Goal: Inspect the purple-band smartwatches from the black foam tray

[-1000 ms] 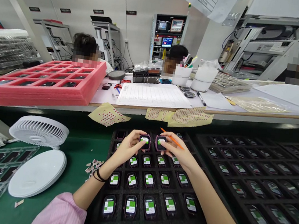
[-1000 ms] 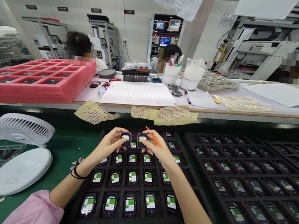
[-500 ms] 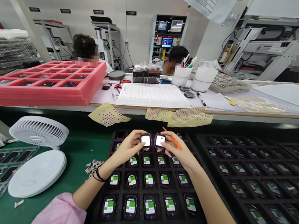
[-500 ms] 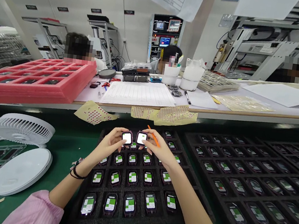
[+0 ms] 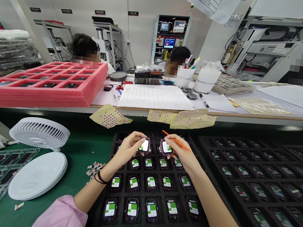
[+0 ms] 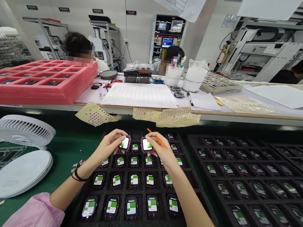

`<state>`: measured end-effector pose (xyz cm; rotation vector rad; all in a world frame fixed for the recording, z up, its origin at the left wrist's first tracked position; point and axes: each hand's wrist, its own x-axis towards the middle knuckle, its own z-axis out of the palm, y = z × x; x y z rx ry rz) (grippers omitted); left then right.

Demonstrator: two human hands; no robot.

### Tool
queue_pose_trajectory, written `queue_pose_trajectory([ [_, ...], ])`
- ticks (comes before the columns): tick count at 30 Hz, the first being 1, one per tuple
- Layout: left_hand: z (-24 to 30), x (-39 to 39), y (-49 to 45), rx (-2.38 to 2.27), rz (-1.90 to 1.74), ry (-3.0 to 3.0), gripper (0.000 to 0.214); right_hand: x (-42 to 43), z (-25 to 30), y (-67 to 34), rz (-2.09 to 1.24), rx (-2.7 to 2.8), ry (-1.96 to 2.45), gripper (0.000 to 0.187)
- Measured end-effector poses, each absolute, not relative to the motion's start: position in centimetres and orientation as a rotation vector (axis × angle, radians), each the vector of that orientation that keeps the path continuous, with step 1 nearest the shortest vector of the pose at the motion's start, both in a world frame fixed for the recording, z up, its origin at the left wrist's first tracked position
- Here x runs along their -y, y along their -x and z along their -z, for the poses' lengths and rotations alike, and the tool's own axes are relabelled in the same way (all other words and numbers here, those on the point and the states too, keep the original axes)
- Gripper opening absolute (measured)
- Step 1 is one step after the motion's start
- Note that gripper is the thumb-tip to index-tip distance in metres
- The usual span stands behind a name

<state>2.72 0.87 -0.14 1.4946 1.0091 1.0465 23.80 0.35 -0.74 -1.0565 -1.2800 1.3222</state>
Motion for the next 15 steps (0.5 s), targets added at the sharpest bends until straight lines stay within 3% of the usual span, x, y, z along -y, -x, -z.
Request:
queue_pose_trajectory([
  [15,0.6,-1.05,-2.62,-0.94,-1.0,-1.569,0.04,-0.28,0.71,-23.9,-1.405,1.35,0.931,0.037],
])
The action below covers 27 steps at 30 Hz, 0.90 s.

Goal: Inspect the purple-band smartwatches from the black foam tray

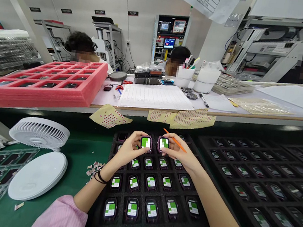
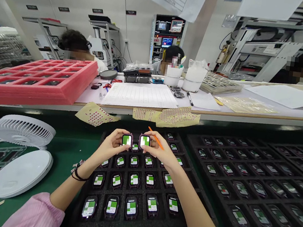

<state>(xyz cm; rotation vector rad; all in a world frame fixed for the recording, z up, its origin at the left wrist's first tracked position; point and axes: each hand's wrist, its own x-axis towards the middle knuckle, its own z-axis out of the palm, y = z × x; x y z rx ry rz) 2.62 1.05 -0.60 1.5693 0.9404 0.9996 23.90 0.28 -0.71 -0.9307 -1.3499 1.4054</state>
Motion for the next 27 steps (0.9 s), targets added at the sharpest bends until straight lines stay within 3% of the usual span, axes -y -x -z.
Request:
queue_pose_trajectory([
  [12,0.28,-1.04,-2.88,-1.035,-0.993,-1.491,0.032,-0.12,0.62,-23.83,-1.357,1.288,1.05,0.024],
  [27,0.76,-1.1,-2.7,-0.862,-0.951,-1.599,0.037,-0.29,0.91,-23.96,-1.399,1.402,0.909,0.031],
])
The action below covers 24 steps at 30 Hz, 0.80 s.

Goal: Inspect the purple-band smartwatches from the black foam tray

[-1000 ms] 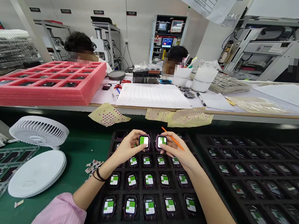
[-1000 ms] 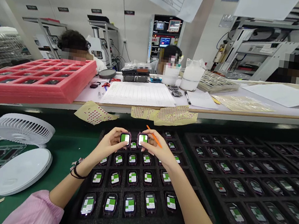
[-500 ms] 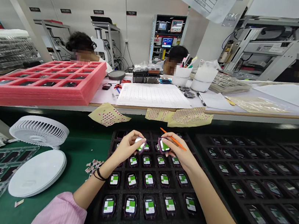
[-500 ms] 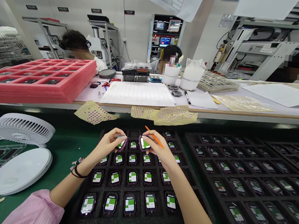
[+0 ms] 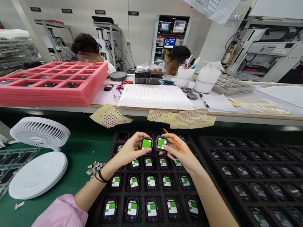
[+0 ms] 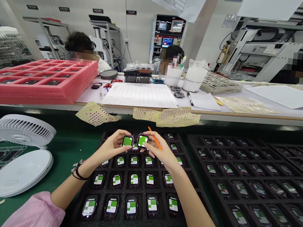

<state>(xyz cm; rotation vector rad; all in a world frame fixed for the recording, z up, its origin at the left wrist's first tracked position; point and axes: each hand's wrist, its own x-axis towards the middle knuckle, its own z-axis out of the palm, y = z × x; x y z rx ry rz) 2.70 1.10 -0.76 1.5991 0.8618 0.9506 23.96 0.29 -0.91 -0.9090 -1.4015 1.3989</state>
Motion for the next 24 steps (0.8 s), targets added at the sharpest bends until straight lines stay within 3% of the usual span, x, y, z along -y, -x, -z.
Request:
queue_pose_trajectory([
  [6,0.4,-1.0,-2.3,-0.802,-0.886,-1.57,0.042,-0.2,0.7,-24.0,-1.422,1.383,0.918,0.038],
  [24,-0.4,-0.8,-2.8,-1.029,-1.047,-1.419,0.035,0.1,0.5,-23.3,-1.293,1.241,1.13,0.028],
])
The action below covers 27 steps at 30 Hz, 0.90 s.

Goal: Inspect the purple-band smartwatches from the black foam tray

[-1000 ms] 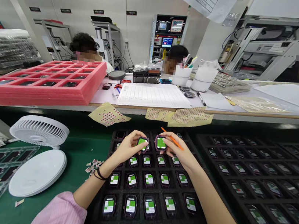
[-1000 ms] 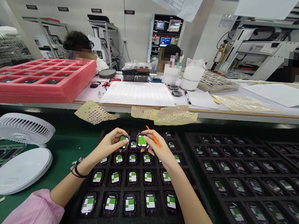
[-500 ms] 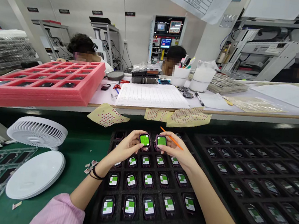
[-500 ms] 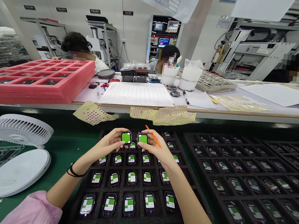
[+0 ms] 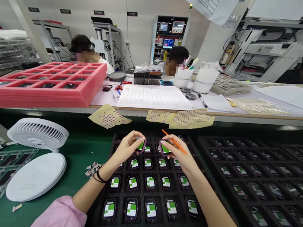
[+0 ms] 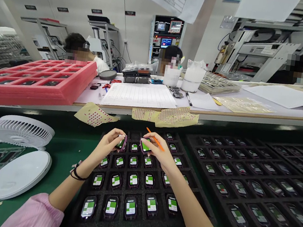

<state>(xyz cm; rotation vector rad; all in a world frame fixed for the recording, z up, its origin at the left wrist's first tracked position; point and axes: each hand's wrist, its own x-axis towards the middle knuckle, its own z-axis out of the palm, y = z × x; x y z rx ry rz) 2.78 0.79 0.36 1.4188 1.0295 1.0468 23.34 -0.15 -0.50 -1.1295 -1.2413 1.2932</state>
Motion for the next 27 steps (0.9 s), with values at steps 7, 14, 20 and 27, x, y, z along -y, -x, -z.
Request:
queue_pose_trajectory([
  [7,0.5,-1.3,-2.5,-0.913,-1.05,-1.559,0.039,0.0,0.6,-23.8,-1.359,1.29,1.015,0.029],
  [14,0.5,-1.4,-2.4,-0.885,-1.044,-1.51,0.039,-0.2,0.9,-23.8,-1.441,1.378,0.87,0.038],
  [20,0.1,-1.5,-2.1,-0.853,-1.018,-1.485,0.048,-0.4,1.0,-23.8,-1.426,1.366,0.877,0.038],
  [27,0.2,-1.4,-2.1,-0.871,-1.004,-1.5,0.047,0.0,0.6,-23.7,-1.418,1.313,0.932,0.037],
])
